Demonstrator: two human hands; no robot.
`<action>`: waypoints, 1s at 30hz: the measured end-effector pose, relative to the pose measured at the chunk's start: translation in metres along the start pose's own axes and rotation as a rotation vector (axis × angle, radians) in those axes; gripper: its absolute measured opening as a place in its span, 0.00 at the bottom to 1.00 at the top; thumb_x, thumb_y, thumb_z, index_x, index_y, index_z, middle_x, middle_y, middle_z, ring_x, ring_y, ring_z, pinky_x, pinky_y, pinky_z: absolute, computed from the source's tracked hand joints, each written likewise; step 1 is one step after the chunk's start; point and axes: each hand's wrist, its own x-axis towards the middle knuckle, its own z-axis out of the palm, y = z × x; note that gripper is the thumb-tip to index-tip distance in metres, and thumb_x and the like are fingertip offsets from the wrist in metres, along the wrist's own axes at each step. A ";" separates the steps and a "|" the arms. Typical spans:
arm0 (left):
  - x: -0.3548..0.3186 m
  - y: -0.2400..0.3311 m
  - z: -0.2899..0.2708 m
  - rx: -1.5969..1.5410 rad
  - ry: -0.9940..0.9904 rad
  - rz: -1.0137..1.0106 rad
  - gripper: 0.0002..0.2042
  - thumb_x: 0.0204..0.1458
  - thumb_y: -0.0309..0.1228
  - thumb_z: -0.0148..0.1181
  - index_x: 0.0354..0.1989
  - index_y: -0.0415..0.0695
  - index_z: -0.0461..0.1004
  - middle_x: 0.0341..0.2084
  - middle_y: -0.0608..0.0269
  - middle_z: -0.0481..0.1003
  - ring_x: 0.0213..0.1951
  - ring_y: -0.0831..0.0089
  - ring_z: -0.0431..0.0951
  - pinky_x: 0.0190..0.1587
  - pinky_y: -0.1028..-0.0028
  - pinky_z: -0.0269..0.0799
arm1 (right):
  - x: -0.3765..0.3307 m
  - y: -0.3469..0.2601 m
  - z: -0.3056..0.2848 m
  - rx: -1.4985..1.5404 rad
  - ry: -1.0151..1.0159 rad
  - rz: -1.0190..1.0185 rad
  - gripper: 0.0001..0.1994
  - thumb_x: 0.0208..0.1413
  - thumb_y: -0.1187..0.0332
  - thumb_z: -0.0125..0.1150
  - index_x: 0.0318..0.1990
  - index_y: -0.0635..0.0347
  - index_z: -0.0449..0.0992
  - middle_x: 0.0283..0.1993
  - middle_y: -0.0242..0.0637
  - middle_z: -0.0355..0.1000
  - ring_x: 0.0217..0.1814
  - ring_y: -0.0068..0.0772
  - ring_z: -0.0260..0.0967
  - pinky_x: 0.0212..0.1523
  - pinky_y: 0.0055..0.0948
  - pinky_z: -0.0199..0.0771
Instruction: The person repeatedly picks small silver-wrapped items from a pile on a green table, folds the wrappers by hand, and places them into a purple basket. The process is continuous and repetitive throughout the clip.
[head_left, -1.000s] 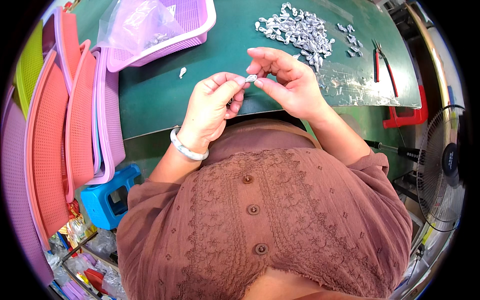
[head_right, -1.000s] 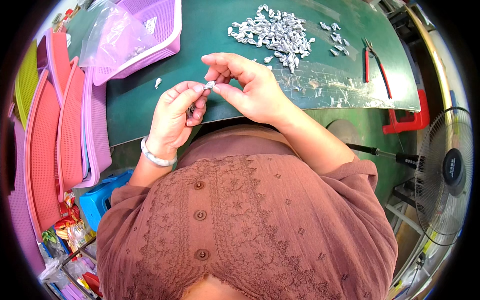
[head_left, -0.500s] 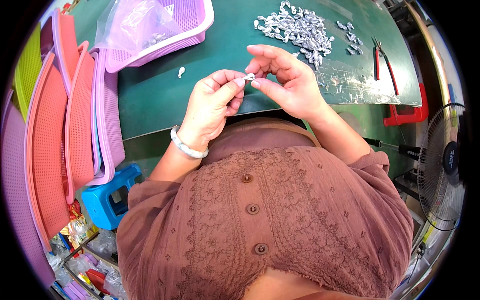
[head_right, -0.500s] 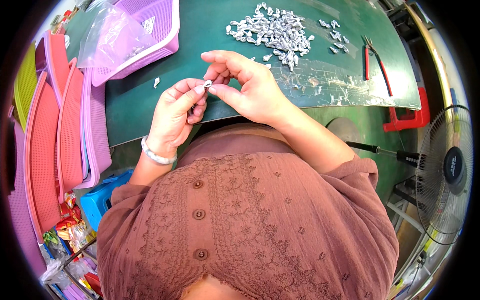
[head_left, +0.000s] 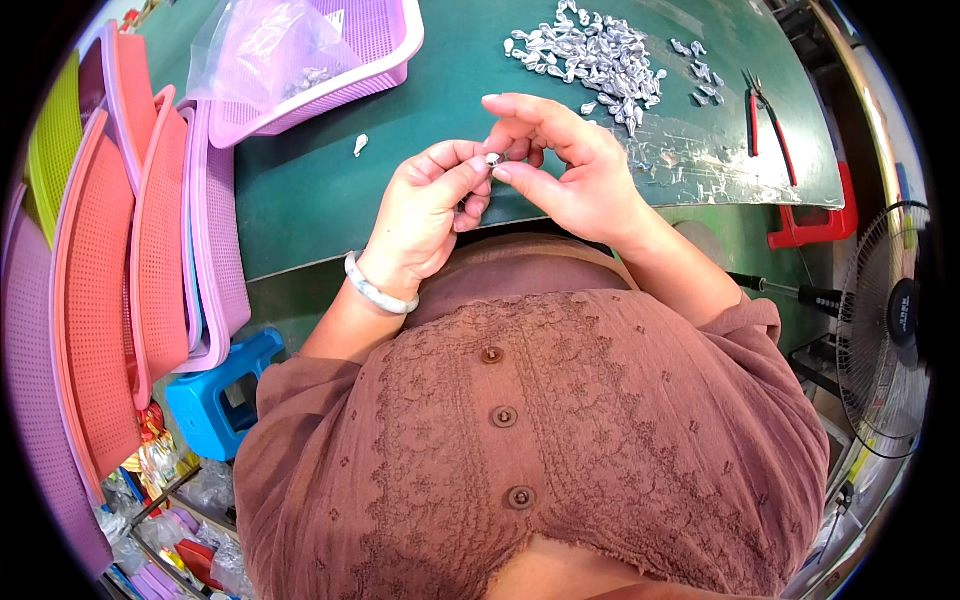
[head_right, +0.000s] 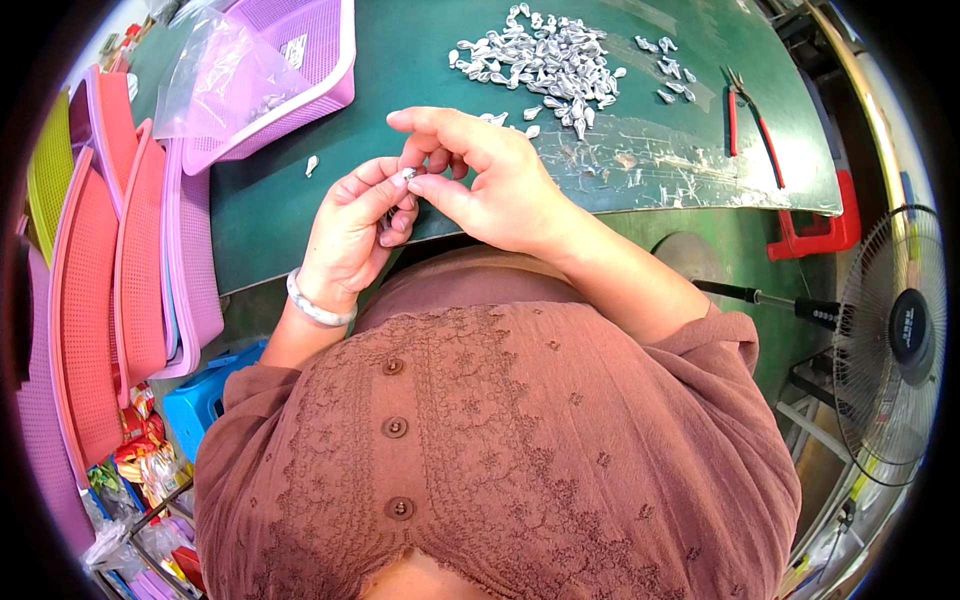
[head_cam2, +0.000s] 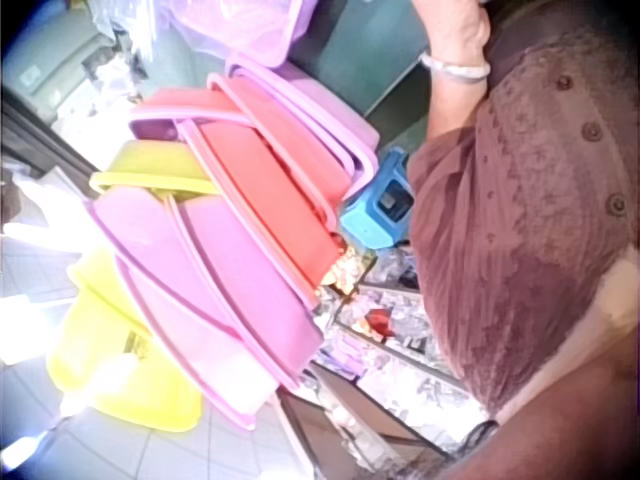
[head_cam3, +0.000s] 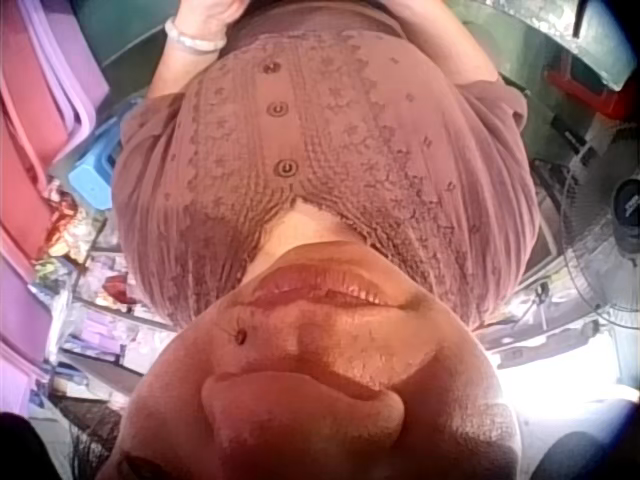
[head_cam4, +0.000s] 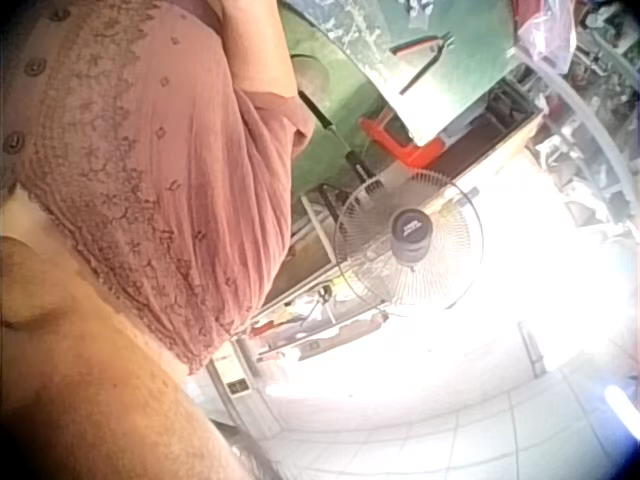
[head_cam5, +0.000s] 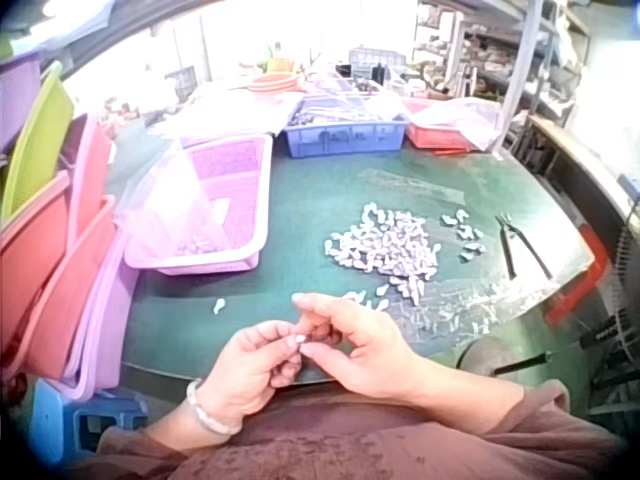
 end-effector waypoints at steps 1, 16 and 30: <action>0.000 0.000 0.000 -0.009 -0.001 -0.001 0.04 0.53 0.27 0.51 0.35 0.41 0.71 0.19 0.71 0.67 0.18 0.87 0.62 0.17 0.90 0.53 | 0.000 0.000 0.000 -0.006 0.000 -0.006 0.24 0.44 0.81 0.58 0.53 0.60 0.65 0.36 0.31 0.70 0.33 0.18 0.65 0.30 0.17 0.64; 0.004 -0.002 -0.010 -0.144 -0.096 0.094 0.06 0.53 0.27 0.47 0.35 0.39 0.67 0.27 0.60 0.69 0.25 0.76 0.68 0.23 0.83 0.62 | 0.002 0.018 -0.032 -0.369 0.182 -0.040 0.20 0.43 0.80 0.54 0.47 0.55 0.69 0.34 0.34 0.72 0.36 0.32 0.68 0.36 0.27 0.67; 0.007 0.000 -0.011 -0.152 -0.071 0.012 0.07 0.53 0.29 0.47 0.34 0.38 0.68 0.27 0.60 0.69 0.26 0.75 0.68 0.23 0.82 0.63 | 0.007 0.038 -0.034 -0.904 0.020 -0.008 0.17 0.43 0.72 0.57 0.44 0.56 0.70 0.31 0.32 0.72 0.41 0.37 0.64 0.46 0.36 0.57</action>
